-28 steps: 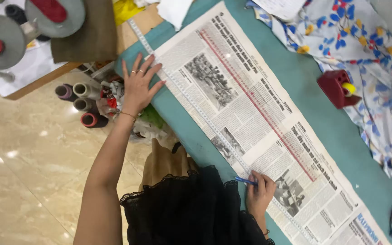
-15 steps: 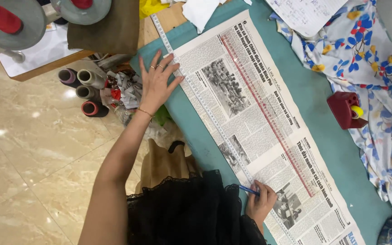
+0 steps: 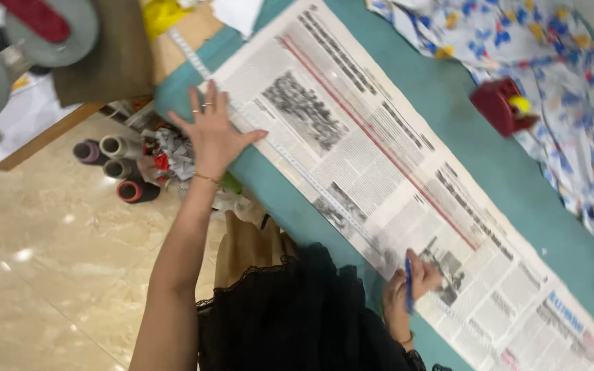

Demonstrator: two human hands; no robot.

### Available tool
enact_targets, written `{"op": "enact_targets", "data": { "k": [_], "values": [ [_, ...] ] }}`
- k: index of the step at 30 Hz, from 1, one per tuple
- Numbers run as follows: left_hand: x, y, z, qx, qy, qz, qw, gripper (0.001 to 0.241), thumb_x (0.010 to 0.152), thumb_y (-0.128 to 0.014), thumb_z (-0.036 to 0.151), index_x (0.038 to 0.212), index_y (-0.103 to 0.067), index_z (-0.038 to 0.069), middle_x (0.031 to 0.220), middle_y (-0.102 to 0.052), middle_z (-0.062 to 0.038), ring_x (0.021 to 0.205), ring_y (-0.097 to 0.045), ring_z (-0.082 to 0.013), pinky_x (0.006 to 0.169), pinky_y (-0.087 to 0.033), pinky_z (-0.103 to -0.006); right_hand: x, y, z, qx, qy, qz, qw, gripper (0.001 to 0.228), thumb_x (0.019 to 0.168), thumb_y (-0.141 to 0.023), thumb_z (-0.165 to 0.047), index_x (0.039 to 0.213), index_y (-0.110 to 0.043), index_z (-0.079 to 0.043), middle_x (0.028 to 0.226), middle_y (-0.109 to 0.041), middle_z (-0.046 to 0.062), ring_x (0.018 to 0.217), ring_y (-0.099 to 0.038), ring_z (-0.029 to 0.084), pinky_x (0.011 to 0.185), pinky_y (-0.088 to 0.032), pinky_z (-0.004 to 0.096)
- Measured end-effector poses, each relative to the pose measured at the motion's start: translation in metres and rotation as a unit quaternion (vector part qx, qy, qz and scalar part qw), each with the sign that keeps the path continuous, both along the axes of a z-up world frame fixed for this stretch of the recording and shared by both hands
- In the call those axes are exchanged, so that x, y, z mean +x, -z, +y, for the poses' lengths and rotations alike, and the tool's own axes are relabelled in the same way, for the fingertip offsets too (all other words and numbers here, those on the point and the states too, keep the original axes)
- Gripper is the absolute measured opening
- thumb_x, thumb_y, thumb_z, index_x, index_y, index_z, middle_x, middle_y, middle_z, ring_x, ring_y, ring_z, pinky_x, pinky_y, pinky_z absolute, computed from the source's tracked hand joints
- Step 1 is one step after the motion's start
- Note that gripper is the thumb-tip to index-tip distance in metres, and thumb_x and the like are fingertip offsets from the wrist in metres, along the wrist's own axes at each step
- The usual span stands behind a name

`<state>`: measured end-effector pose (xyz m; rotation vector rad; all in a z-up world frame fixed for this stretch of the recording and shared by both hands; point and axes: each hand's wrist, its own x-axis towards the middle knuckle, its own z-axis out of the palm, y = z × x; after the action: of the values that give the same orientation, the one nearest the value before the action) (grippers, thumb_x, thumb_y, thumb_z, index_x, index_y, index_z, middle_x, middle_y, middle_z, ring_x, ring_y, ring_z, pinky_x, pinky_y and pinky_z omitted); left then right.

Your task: Measure and mark a newspaper on a workspace using a measuring tape, ruler, and pen.

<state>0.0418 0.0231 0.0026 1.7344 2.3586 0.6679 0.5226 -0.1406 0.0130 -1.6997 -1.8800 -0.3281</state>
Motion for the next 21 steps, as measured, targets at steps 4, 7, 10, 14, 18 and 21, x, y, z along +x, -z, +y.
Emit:
{"op": "enact_targets", "data": {
  "k": [4,7,10,14,18,21],
  "values": [
    [0.0,-0.015,0.003,-0.097,0.019,0.023,0.995,0.135,0.063,-0.059,0.099,0.152,-0.045,-0.002,0.17,-0.016,-0.02,0.153,-0.01,-0.0495,0.104,0.002,-0.0877,0.0,0.042,0.0,-0.043,-0.03,0.298,0.953,0.03,0.109,-0.049,-0.023,0.131,-0.065,-0.008,0.105,-0.057,0.009,0.09,-0.052,0.023,0.079,-0.042,0.034],
    [0.004,-0.032,0.008,-0.166,0.03,0.022,0.986,0.142,0.058,-0.061,0.097,0.155,-0.034,-0.003,0.17,-0.01,-0.022,0.154,-0.008,-0.0491,0.102,0.002,-0.0894,-0.034,0.003,0.005,-0.077,-0.072,0.198,0.975,0.023,0.097,-0.061,-0.014,0.118,-0.069,-0.007,0.11,-0.064,0.013,0.105,-0.058,0.03,0.092,-0.046,0.042],
    [0.0,-0.035,0.019,-0.205,0.033,0.024,0.978,0.147,0.055,-0.065,0.095,0.156,-0.025,-0.004,0.168,-0.006,-0.023,0.152,-0.006,-0.0487,0.101,0.003,-0.0883,-0.054,-0.038,0.004,-0.076,-0.136,0.131,0.979,0.022,0.087,-0.073,-0.01,0.108,-0.068,-0.007,0.128,-0.066,0.018,0.128,-0.057,0.035,0.111,-0.043,0.049],
    [0.002,-0.04,0.011,-0.179,0.025,0.036,0.983,0.144,0.058,-0.073,0.086,0.156,-0.031,-0.011,0.169,-0.02,-0.027,0.155,-0.015,-0.0479,0.105,-0.003,-0.0903,-0.031,-0.05,-0.029,-0.162,-0.118,0.139,0.97,0.025,0.088,-0.075,-0.01,0.11,-0.065,-0.005,0.143,-0.059,0.023,0.144,-0.047,0.037,0.122,-0.031,0.054],
    [-0.05,0.025,0.021,-0.11,0.087,0.056,0.989,0.133,0.067,-0.082,0.081,0.149,-0.046,-0.017,0.149,-0.046,-0.042,0.138,-0.043,-0.0558,0.101,-0.033,-0.0781,0.03,-0.016,-0.069,-0.169,-0.038,0.135,0.976,0.024,0.091,-0.075,-0.015,0.111,-0.064,-0.006,0.143,-0.056,0.021,0.146,-0.045,0.037,0.124,-0.031,0.055],
    [-0.097,0.094,0.047,-0.065,0.199,-0.04,0.977,0.105,0.079,-0.077,0.073,0.128,-0.059,-0.018,0.123,-0.067,-0.035,0.113,-0.067,-0.0437,0.097,-0.053,-0.0501,0.079,0.0,-0.1,-0.156,0.027,0.104,0.982,0.022,0.094,-0.073,-0.023,0.109,-0.066,-0.009,0.154,-0.051,0.021,0.147,-0.042,0.037,0.125,-0.025,0.056]
  ]
}}
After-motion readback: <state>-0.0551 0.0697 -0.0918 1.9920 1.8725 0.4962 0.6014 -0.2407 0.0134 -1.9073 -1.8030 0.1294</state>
